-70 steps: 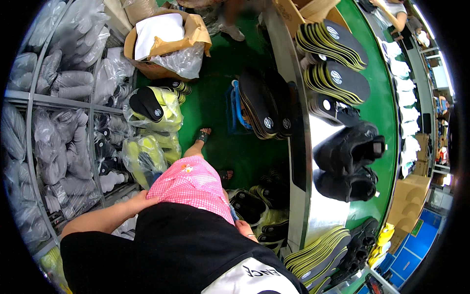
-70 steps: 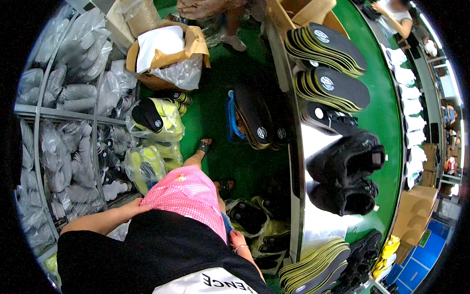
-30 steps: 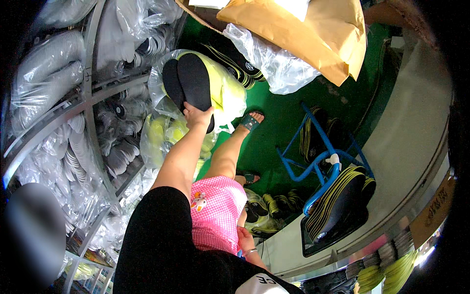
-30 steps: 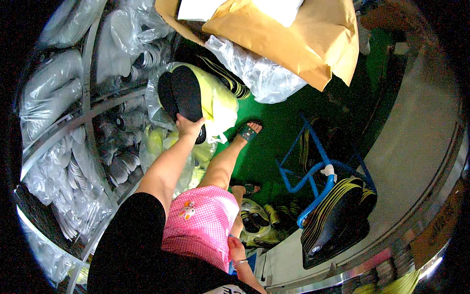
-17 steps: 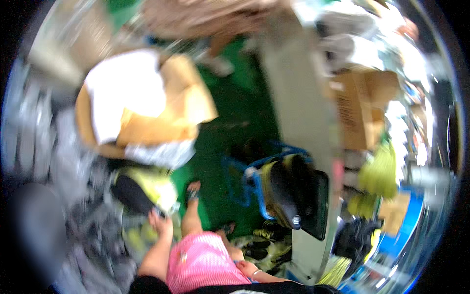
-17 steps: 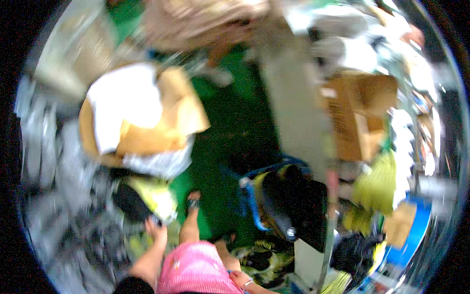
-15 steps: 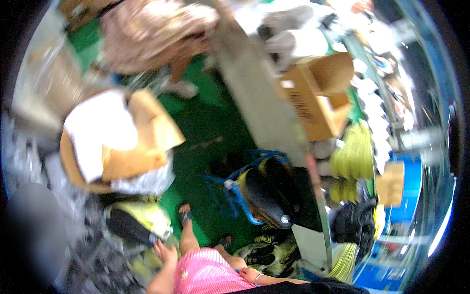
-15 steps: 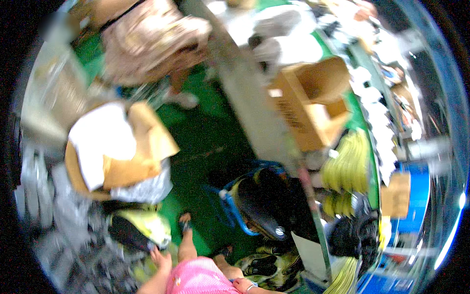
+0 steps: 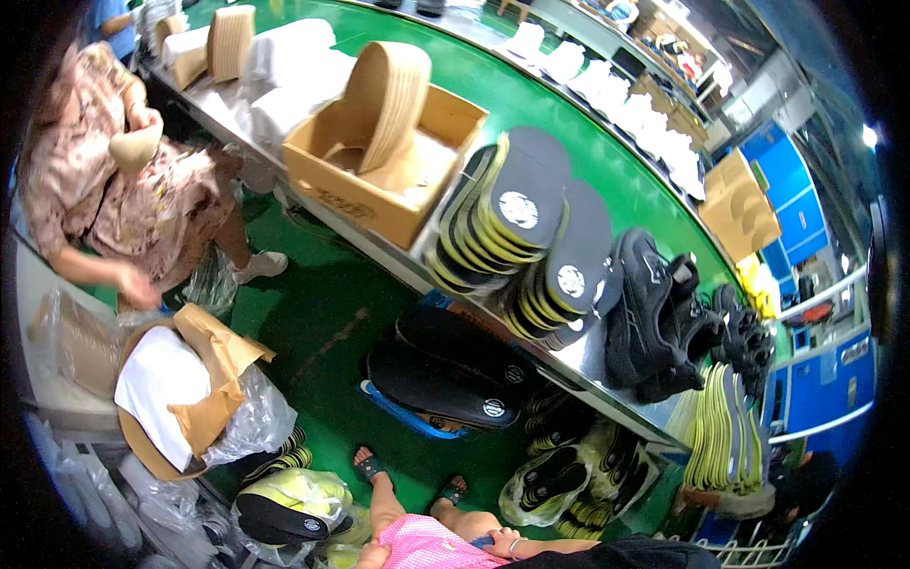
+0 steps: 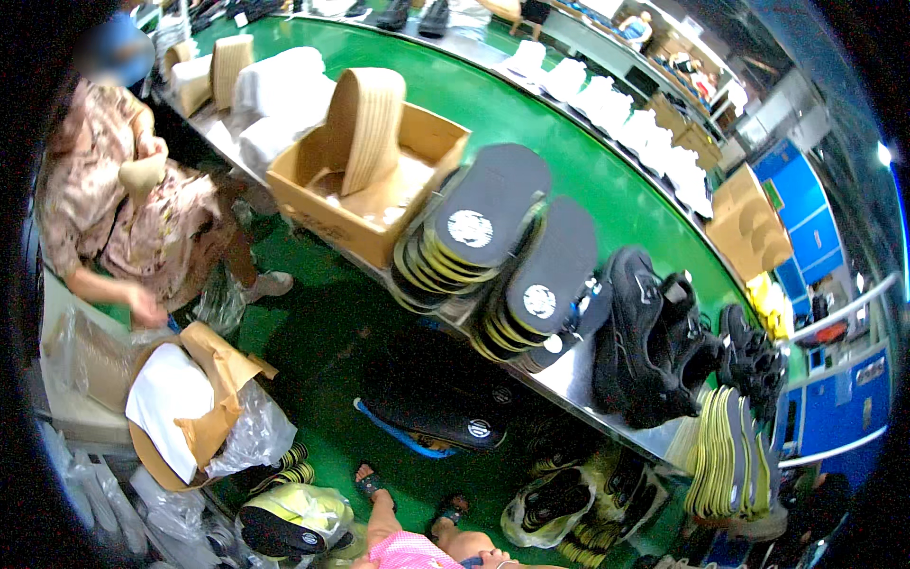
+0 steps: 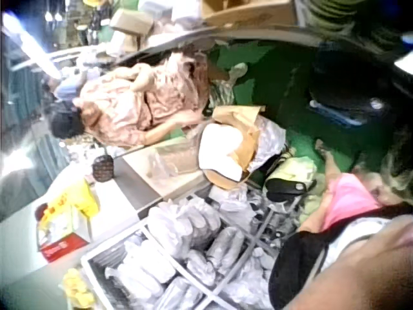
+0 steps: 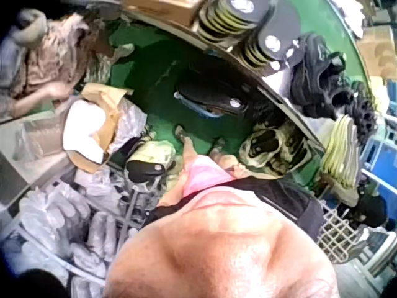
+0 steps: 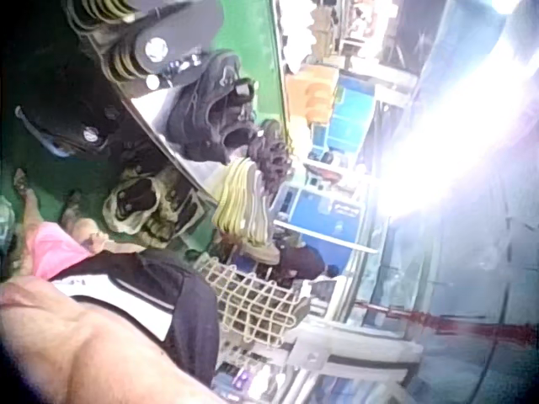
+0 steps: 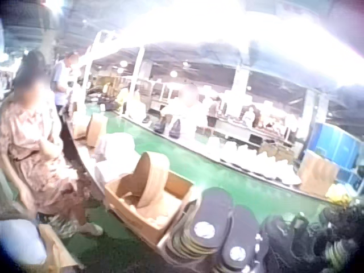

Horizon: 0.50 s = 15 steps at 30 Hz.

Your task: The person picks up pairs of insoles from stacks and bags, matches them, and inserts each insole into a black shoe on the workbench.

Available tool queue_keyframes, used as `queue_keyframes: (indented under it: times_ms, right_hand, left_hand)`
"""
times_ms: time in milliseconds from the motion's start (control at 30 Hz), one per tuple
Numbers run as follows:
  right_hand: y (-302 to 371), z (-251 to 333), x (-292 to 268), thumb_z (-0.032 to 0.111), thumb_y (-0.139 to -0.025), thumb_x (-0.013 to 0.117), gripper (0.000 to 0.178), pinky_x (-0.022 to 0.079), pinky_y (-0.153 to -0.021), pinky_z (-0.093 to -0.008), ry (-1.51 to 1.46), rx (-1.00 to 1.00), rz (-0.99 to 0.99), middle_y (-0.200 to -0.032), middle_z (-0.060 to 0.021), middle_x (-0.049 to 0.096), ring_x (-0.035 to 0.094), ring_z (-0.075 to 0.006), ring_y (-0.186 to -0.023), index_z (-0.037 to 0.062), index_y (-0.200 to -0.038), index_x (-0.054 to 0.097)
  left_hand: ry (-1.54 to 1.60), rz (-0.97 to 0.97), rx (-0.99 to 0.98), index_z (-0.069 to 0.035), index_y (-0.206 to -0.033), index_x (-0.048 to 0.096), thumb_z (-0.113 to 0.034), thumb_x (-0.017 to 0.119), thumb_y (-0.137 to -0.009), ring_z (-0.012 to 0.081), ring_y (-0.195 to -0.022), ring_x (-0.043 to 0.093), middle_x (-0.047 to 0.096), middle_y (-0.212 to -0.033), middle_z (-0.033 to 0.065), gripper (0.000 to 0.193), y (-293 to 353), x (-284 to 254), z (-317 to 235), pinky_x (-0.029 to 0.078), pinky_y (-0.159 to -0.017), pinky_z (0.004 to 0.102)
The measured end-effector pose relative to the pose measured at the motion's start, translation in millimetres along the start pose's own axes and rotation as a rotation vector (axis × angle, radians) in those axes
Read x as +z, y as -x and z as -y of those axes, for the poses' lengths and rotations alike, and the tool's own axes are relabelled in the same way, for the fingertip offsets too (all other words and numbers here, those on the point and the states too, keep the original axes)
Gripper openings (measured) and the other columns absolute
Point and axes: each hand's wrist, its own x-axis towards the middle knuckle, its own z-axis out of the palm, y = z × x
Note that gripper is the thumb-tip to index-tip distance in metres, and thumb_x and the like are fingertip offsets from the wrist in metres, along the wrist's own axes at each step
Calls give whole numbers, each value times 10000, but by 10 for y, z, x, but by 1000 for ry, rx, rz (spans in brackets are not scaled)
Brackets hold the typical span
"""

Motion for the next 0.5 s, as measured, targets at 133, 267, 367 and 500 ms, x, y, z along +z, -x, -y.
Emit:
queue_keyframes:
  times_ms: [133, 267, 367, 500]
  right_hand:
    - [-365, -418, 261, 547, -699, 485, 647, 315, -933, -442, -31, -91, -56, -1227, -146, 384, 359, -328, -1144, 171, -1220, 408]
    - [-876, -648, 726, 529, -721, 475, 627, 360, -910, -404, -224, -83, -110, -1228, -233, 366, 415, -359, -1096, 134, -1206, 430]
    - [-997, -506, 741, 473, -732, 472, 568, 365, -906, -393, -418, -188, -158, -1215, -214, 386, 425, -344, -1087, 132, -1185, 446]
    - [-998, -471, 793, 398, -745, 467, 491, 371, -900, -378, -603, -211, -163, -1198, -188, 412, 439, -324, -1075, 130, -1157, 469]
  left_hand:
    - [-131, -29, 44, -90, -1145, 467, -417, 475, -736, 341, -1050, 452, 471, -1136, 179, 524, 78, 112, -57, 369, -881, 409]
    - [-393, -13, 210, -98, -1121, 494, -410, 470, -738, 333, -1032, 472, 484, -1126, 165, 495, 140, 84, -127, 384, -865, 412]
    - [-542, -21, 488, -106, -1040, 549, -369, 459, -746, 324, -981, 507, 503, -1102, 139, 405, 394, -197, -427, 414, -819, 420]
    - [-552, 66, 575, -51, -1098, 466, -309, 530, -732, 338, -1004, 472, 487, -1088, 185, 453, 757, -330, -742, 393, -841, 399]
